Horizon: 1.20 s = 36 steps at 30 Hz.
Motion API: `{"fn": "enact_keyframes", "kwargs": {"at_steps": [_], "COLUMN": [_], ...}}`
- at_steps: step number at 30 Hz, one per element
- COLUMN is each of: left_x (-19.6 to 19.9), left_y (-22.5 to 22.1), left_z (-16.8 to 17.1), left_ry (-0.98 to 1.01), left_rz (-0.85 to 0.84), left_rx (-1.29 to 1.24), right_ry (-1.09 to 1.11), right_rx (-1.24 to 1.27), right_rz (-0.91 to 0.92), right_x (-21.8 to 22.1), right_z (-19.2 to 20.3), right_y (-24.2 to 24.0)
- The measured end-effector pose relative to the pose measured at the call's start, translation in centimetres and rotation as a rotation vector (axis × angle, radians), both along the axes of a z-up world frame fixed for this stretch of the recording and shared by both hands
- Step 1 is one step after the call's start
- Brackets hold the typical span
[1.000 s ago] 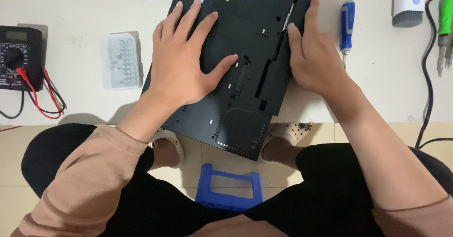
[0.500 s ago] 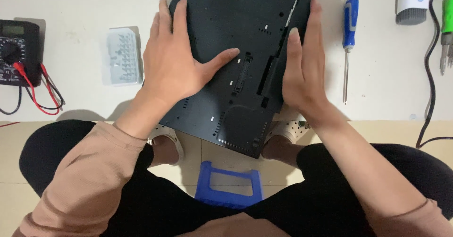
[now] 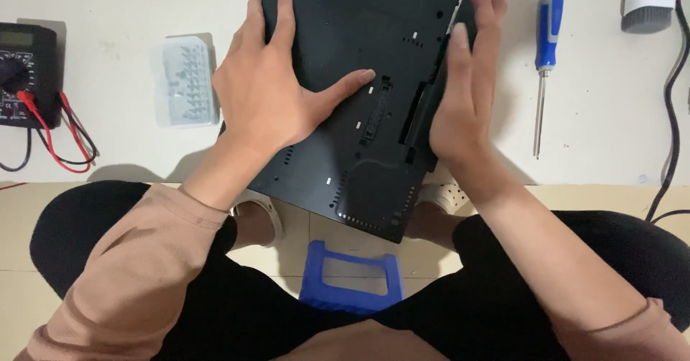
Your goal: Disassembling a laptop by removing screws from the bottom panel and prying the casing open.
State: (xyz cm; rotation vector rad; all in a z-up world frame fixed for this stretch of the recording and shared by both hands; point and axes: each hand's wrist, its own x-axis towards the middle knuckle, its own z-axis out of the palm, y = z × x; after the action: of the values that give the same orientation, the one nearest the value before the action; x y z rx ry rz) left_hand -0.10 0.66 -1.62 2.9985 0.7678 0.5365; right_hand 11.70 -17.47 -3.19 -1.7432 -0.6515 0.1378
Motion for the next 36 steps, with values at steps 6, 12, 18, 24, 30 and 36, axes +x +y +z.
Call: {"fn": "enact_keyframes", "kwargs": {"at_steps": [6,12,18,24,30,36], "left_x": [-0.1,-0.3,-0.5,0.5,-0.1,0.0], "left_y": [-0.1,0.3,1.1,0.0,1.0,4.2], "left_z": [0.5,0.4,0.8,0.7,1.4,2.8], "left_ry": [0.011,-0.010,-0.040,-0.024,0.013,0.121], "left_rz": [-0.012,-0.057,-0.100,0.047,-0.037,0.055], "left_rx": [-0.013,-0.015,-0.099,-0.059,-0.127,-0.470], "right_ry": [-0.068,-0.004,0.141,-0.017,0.081,0.024], "right_rx": [-0.078,0.069,0.253,-0.015,-0.010,-0.458], "right_rz": [-0.023,0.053,-0.127,0.074,0.198,-0.021], "right_x": [-0.5,0.7,1.5,0.8,2.0,0.5], "right_z": [0.2,-1.3,-0.7,-0.7,1.5,5.5], "right_y": [0.5,-0.5,-1.9,0.3,0.4,-1.6]}}
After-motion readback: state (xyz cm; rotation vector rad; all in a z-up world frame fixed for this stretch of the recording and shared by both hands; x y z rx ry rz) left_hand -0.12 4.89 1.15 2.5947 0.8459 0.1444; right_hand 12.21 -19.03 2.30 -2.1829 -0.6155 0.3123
